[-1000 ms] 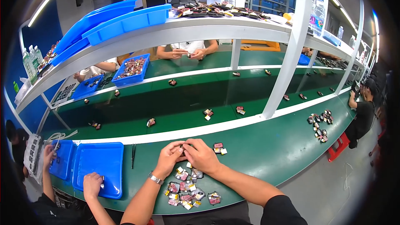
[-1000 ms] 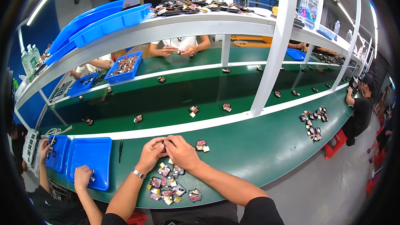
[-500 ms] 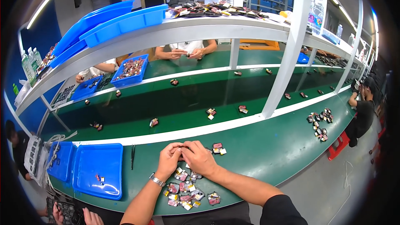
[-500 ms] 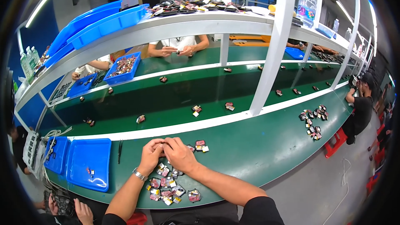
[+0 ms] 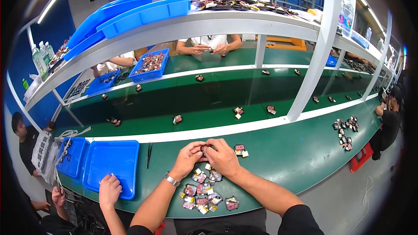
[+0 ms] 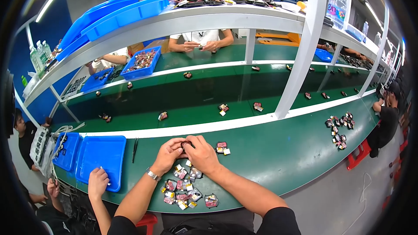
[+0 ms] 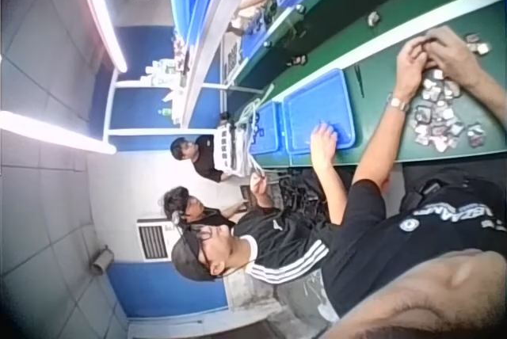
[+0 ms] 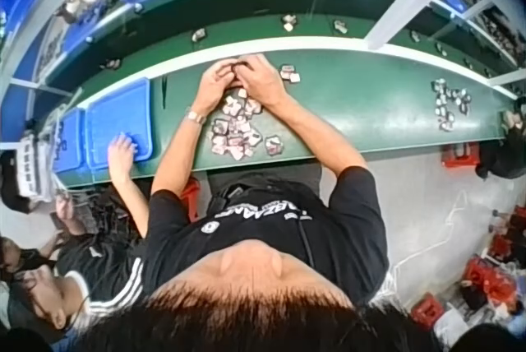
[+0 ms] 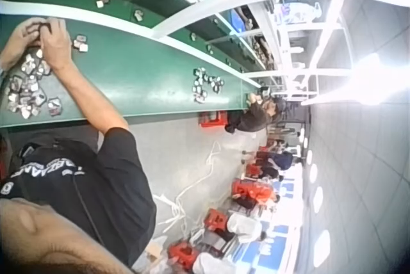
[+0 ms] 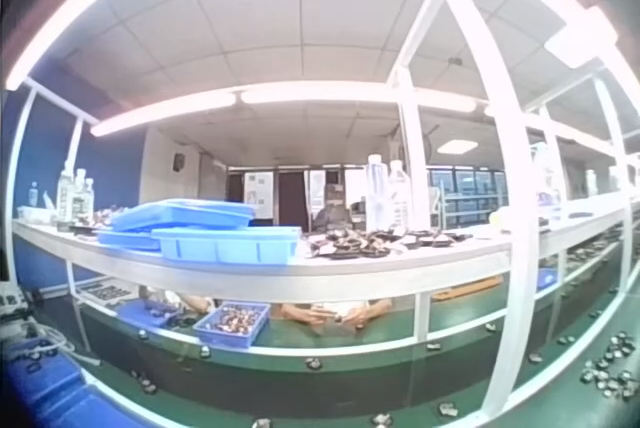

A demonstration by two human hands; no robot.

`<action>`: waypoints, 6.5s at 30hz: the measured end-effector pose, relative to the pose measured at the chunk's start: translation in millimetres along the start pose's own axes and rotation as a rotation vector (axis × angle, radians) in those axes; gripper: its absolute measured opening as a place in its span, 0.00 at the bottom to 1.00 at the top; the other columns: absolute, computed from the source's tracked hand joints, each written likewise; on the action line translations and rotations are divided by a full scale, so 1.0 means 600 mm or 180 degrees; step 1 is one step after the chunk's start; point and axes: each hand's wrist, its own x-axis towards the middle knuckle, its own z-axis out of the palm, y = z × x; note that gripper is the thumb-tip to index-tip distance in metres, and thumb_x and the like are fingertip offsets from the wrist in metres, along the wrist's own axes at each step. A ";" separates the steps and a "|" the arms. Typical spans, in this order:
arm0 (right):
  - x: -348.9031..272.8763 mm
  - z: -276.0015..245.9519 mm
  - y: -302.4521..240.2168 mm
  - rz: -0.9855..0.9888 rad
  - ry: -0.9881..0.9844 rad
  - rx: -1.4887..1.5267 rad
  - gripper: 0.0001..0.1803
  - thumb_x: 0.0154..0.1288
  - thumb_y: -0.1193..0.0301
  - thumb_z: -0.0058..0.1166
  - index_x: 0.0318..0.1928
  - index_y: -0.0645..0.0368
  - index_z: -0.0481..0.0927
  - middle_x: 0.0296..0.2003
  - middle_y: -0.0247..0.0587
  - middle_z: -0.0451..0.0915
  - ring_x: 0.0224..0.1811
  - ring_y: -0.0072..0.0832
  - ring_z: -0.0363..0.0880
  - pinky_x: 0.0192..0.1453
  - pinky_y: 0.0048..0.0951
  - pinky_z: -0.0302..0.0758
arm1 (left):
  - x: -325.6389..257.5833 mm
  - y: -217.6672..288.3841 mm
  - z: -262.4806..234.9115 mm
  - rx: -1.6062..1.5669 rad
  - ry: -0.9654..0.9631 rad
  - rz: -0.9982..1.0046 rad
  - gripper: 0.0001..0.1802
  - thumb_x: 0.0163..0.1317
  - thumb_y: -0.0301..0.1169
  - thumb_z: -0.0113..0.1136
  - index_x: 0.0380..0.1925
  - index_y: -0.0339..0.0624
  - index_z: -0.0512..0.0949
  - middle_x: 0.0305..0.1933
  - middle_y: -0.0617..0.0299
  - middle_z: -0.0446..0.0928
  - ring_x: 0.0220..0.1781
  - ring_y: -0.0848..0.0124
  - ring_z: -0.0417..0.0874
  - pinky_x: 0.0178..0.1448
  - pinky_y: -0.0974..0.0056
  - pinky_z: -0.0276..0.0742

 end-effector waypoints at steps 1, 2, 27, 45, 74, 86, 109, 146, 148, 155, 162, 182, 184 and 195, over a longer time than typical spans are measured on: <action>0.002 0.000 -0.001 0.0018 -0.0031 0.0026 0.07 0.52 0.76 0.62 0.33 0.60 0.78 0.42 0.40 0.77 0.42 0.36 0.77 0.42 0.33 0.78 | 0.000 0.001 -0.001 0.0010 -0.0003 0.0017 0.18 0.68 0.18 0.46 0.58 0.31 0.67 0.55 0.53 0.76 0.54 0.68 0.79 0.57 0.65 0.80; 0.005 -0.001 -0.002 0.0031 -0.0060 0.0048 0.09 0.51 0.75 0.63 0.34 0.60 0.79 0.43 0.41 0.77 0.42 0.37 0.78 0.44 0.33 0.78 | 0.000 0.000 -0.003 -0.0060 0.0004 0.0005 0.18 0.68 0.18 0.47 0.58 0.32 0.68 0.55 0.54 0.76 0.55 0.69 0.79 0.57 0.66 0.80; 0.091 -0.005 0.260 0.2613 -0.0174 -0.1501 0.34 0.50 0.61 0.69 0.55 0.64 0.71 0.48 0.54 0.74 0.54 0.50 0.71 0.57 0.45 0.72 | -0.007 0.002 -0.031 -0.0272 -0.0111 0.0023 0.18 0.68 0.23 0.52 0.58 0.33 0.68 0.63 0.46 0.69 0.62 0.55 0.75 0.62 0.53 0.78; 0.054 -0.068 0.017 0.0217 -0.1731 0.1167 0.40 0.48 0.74 0.69 0.64 0.57 0.67 0.51 0.45 0.78 0.56 0.42 0.73 0.60 0.38 0.71 | -0.001 0.005 -0.032 -0.0315 -0.0450 -0.0395 0.23 0.75 0.42 0.40 0.57 0.33 0.70 0.48 0.55 0.77 0.44 0.69 0.80 0.47 0.64 0.79; 0.022 -0.020 0.017 -0.0260 -0.0358 0.0221 0.10 0.55 0.74 0.62 0.39 0.58 0.81 0.37 0.37 0.78 0.37 0.34 0.80 0.39 0.32 0.79 | -0.005 0.004 -0.021 -0.1151 -0.0050 -0.0360 0.19 0.64 0.22 0.58 0.56 0.36 0.71 0.53 0.55 0.76 0.55 0.64 0.80 0.62 0.53 0.80; 0.028 -0.020 0.022 -0.0644 -0.0367 0.0299 0.13 0.50 0.76 0.63 0.39 0.57 0.80 0.38 0.35 0.78 0.39 0.33 0.79 0.41 0.32 0.79 | -0.005 -0.001 -0.034 -0.1384 -0.0124 -0.0297 0.21 0.66 0.22 0.56 0.58 0.35 0.69 0.54 0.54 0.76 0.56 0.63 0.79 0.61 0.55 0.80; 0.025 -0.020 0.026 -0.0523 -0.0756 -0.0011 0.12 0.50 0.74 0.64 0.37 0.57 0.80 0.50 0.41 0.76 0.54 0.40 0.74 0.55 0.38 0.74 | -0.005 0.001 -0.002 -0.0131 0.0223 -0.0074 0.18 0.68 0.19 0.48 0.57 0.31 0.68 0.54 0.53 0.76 0.54 0.68 0.80 0.56 0.64 0.81; -0.001 -0.011 0.054 0.0979 -0.0998 0.2073 0.07 0.60 0.74 0.60 0.40 0.59 0.84 0.51 0.42 0.78 0.55 0.35 0.76 0.60 0.34 0.72 | -0.006 -0.005 -0.014 -0.0154 -0.0019 -0.0034 0.14 0.66 0.20 0.52 0.51 0.33 0.70 0.49 0.52 0.77 0.50 0.65 0.81 0.56 0.58 0.82; -0.003 -0.008 0.056 0.1149 -0.1085 0.2241 0.07 0.62 0.73 0.59 0.40 0.60 0.84 0.52 0.43 0.78 0.55 0.33 0.76 0.59 0.33 0.74 | -0.006 -0.005 -0.014 -0.0133 -0.0039 -0.0025 0.13 0.66 0.20 0.53 0.50 0.33 0.70 0.49 0.51 0.77 0.50 0.64 0.81 0.56 0.57 0.82; -0.005 -0.008 0.057 0.1267 -0.1234 0.2454 0.08 0.63 0.73 0.58 0.41 0.60 0.84 0.52 0.43 0.77 0.55 0.32 0.76 0.59 0.32 0.73 | -0.006 -0.011 -0.016 0.0070 -0.0033 -0.0001 0.08 0.67 0.23 0.54 0.45 0.34 0.73 0.46 0.56 0.78 0.46 0.70 0.82 0.51 0.65 0.83; -0.001 -0.018 0.042 0.1083 -0.1360 0.1862 0.08 0.62 0.71 0.59 0.40 0.59 0.84 0.52 0.42 0.77 0.56 0.36 0.75 0.58 0.34 0.73 | -0.005 -0.008 -0.010 0.0266 0.0042 -0.0114 0.08 0.68 0.22 0.52 0.46 0.35 0.73 0.45 0.57 0.79 0.46 0.72 0.82 0.49 0.68 0.82; -0.007 -0.006 0.007 0.0735 -0.0389 0.1005 0.07 0.55 0.74 0.63 0.36 0.57 0.85 0.48 0.38 0.79 0.54 0.37 0.74 0.55 0.34 0.74 | -0.005 -0.013 -0.017 -0.0224 -0.0025 0.0068 0.12 0.69 0.21 0.48 0.51 0.34 0.70 0.53 0.53 0.75 0.56 0.66 0.79 0.60 0.61 0.80; -0.010 -0.001 0.006 0.0770 -0.0370 0.1015 0.07 0.55 0.74 0.63 0.37 0.56 0.86 0.49 0.38 0.79 0.54 0.37 0.74 0.56 0.34 0.74 | -0.005 -0.014 -0.018 -0.0264 -0.0033 0.0076 0.11 0.69 0.20 0.48 0.51 0.33 0.70 0.53 0.52 0.75 0.56 0.66 0.79 0.60 0.60 0.79; -0.017 0.012 0.012 0.0951 -0.0372 0.1126 0.09 0.55 0.72 0.64 0.39 0.52 0.87 0.50 0.38 0.79 0.56 0.39 0.73 0.60 0.36 0.71 | -0.007 -0.014 -0.017 -0.0152 0.0112 0.0058 0.11 0.69 0.19 0.48 0.50 0.34 0.70 0.53 0.53 0.76 0.55 0.67 0.79 0.60 0.62 0.80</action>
